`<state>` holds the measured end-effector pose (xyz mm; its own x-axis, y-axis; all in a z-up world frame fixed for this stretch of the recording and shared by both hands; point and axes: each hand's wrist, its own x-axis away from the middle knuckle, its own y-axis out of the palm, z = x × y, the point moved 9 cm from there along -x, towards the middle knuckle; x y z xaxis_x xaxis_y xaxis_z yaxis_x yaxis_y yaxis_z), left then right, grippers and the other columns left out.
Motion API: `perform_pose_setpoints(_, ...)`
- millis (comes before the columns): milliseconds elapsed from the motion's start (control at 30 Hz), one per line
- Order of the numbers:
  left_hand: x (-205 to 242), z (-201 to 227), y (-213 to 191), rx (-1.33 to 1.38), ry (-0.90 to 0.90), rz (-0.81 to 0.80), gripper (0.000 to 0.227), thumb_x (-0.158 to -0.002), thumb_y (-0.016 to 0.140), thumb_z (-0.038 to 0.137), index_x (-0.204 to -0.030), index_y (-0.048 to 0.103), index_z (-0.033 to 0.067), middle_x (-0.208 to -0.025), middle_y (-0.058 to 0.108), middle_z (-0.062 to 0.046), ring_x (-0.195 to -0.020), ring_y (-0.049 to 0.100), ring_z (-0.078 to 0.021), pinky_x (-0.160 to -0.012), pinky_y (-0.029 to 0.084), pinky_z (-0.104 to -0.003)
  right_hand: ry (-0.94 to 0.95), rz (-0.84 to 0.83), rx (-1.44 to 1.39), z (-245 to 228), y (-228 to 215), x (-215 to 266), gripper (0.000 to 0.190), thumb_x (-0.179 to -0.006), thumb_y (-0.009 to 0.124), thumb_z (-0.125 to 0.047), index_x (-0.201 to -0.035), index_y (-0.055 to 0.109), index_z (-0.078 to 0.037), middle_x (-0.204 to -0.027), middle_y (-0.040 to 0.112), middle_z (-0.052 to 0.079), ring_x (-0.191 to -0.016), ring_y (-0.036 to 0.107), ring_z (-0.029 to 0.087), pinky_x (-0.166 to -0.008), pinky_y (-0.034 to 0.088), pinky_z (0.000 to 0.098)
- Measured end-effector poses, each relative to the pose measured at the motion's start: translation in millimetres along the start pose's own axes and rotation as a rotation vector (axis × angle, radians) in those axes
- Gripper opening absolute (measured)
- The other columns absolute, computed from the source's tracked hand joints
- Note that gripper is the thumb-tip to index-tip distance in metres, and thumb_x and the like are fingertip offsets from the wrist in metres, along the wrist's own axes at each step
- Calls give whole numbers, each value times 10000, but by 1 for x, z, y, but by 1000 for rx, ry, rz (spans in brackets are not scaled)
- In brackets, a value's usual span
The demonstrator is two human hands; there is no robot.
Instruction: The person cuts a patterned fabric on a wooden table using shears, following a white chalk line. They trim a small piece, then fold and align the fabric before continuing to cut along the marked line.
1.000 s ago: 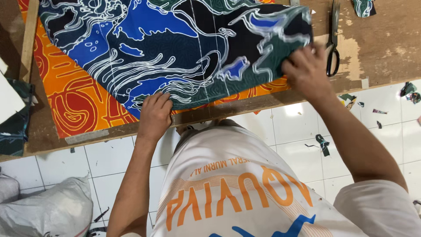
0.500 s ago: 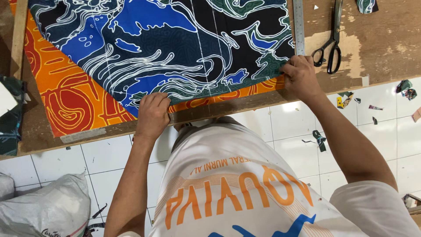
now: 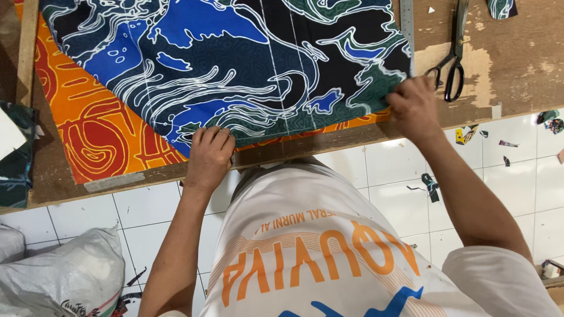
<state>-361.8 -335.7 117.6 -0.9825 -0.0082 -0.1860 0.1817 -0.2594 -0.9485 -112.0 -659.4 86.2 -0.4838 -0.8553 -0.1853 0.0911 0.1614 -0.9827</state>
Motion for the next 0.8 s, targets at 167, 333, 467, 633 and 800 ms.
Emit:
perform_pose_setpoints(167, 5, 3, 11, -59, -18, -9, 241, -824, 700, 20, -1064, 727, 11, -1197, 681, -115, -1148, 620, -279, -1047, 454, -480, -13, -1, -74, -18, 13, 11, 191, -718, 775, -45, -896, 739, -102, -976, 611, 44, -960, 574, 247, -991, 422, 426)
perform_pose_setpoints(333, 9, 1, 15, -53, -6, -14, 252, -834, 708, 24, -1085, 721, 6, -1217, 672, -124, -1151, 617, -282, -1036, 457, -474, -9, -35, -33, -13, 21, 18, 168, -761, 779, -61, -912, 720, -107, -1001, 620, 47, -963, 580, 249, -991, 424, 429)
perform_pose_setpoints(467, 7, 0, 13, 34, -17, -17, 315, -792, 711, 40, -1103, 709, -11, -1199, 654, -149, -1130, 603, -314, -1029, 454, -495, 38, -23, -83, -12, 22, 17, 164, -776, 761, -48, -923, 721, -106, -1001, 618, 53, -975, 585, 257, -983, 419, 426)
perform_pose_setpoints(633, 1, 6, 13, 40, -19, -34, 391, -778, 690, -1, -1165, 719, 46, -1149, 636, -146, -1099, 593, -317, -1009, 453, -488, 173, 80, -149, 2, -3, 8, 195, -762, 727, -20, -944, 725, -91, -1055, 621, 64, -1055, 571, 286, -980, 411, 445)
perform_pose_setpoints(800, -6, 4, 12, 95, -48, -83, 423, -727, 696, 40, -1148, 727, 51, -1106, 612, -157, -1085, 572, -344, -1020, 436, -520, 332, 287, -248, -8, -54, -20, 298, -760, 709, 73, -987, 736, -118, -1240, 612, 108, -1237, 524, 372, -1059, 409, 489)
